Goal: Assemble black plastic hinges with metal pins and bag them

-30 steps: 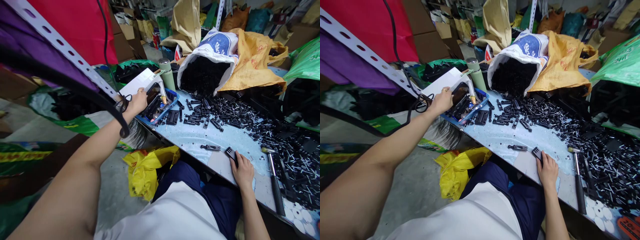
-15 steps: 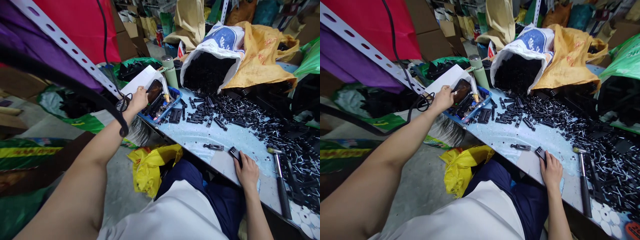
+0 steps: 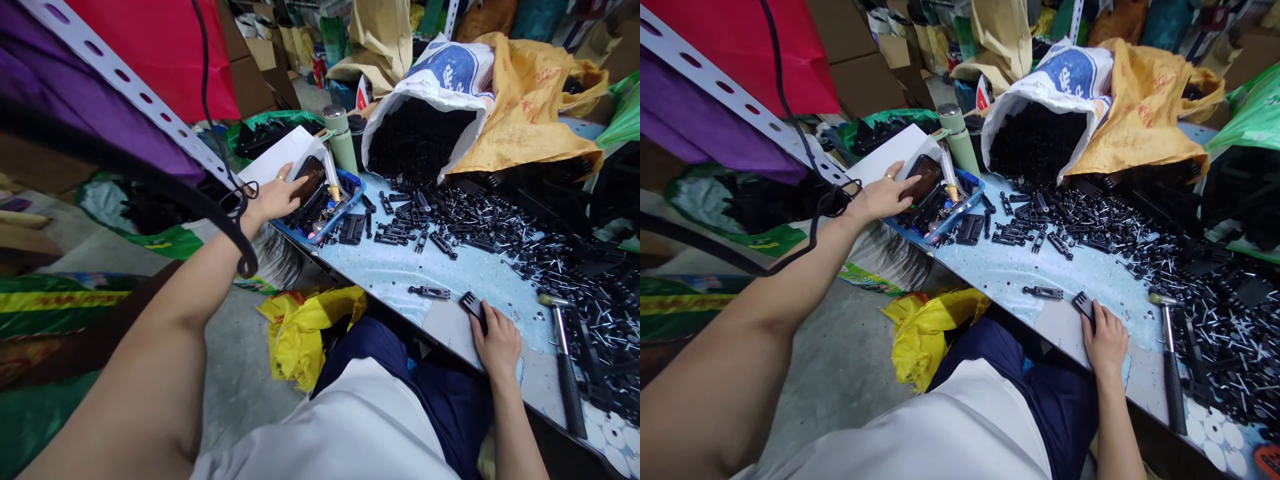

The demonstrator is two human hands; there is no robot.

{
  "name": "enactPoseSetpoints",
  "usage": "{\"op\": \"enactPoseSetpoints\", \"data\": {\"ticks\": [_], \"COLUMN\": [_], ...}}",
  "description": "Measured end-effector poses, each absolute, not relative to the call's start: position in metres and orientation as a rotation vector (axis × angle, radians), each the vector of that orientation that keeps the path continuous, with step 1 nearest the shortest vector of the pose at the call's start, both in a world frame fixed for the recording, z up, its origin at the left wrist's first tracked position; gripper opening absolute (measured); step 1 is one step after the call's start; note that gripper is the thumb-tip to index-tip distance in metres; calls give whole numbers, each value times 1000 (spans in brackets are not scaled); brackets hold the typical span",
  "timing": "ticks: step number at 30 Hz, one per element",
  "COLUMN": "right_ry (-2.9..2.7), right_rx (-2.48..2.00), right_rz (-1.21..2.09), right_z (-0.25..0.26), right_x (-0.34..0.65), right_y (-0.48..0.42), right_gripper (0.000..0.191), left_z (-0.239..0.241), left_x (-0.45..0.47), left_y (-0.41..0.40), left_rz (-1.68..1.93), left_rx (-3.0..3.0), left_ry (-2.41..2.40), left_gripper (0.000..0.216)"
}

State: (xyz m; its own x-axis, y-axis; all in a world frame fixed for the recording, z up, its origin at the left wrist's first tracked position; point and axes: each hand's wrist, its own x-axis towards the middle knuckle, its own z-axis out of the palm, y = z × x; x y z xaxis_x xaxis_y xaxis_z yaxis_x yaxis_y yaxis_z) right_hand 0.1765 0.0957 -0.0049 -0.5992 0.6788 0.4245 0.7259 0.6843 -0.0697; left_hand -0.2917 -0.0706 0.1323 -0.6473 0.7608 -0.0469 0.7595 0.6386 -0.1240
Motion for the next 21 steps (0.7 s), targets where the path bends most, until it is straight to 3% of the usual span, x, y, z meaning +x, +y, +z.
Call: {"op": "enactPoseSetpoints", "data": {"ticks": [3,8,12,17,21], "right_ry": [-2476,-2490,-2485,-2478,-2480], "right_rx": [-1098,-1116,-1119,-1100,-1109], "right_rz": [-136,-110,-120,-159,-147], "right_z": [-5,-6,-7,-6,-5], "right_x": [177,178,178,177,177], "right_y": [96,97,97,97,97], "right_gripper": [45,45,45,46,45], "left_z": [133,124,120,114,108], "left_x": [-293,-304,-311,-305,-300], "left_y": [-72,-75,-76,-75,-75], "left_rz": [344,344,286,86,-74], "left_rx": [-1400,-1434,-1464,-1375,-1305], "left_ry": [-2826,-2815,-2811,-2781,-2758], "left_gripper": [78,81,78,55,51]}}
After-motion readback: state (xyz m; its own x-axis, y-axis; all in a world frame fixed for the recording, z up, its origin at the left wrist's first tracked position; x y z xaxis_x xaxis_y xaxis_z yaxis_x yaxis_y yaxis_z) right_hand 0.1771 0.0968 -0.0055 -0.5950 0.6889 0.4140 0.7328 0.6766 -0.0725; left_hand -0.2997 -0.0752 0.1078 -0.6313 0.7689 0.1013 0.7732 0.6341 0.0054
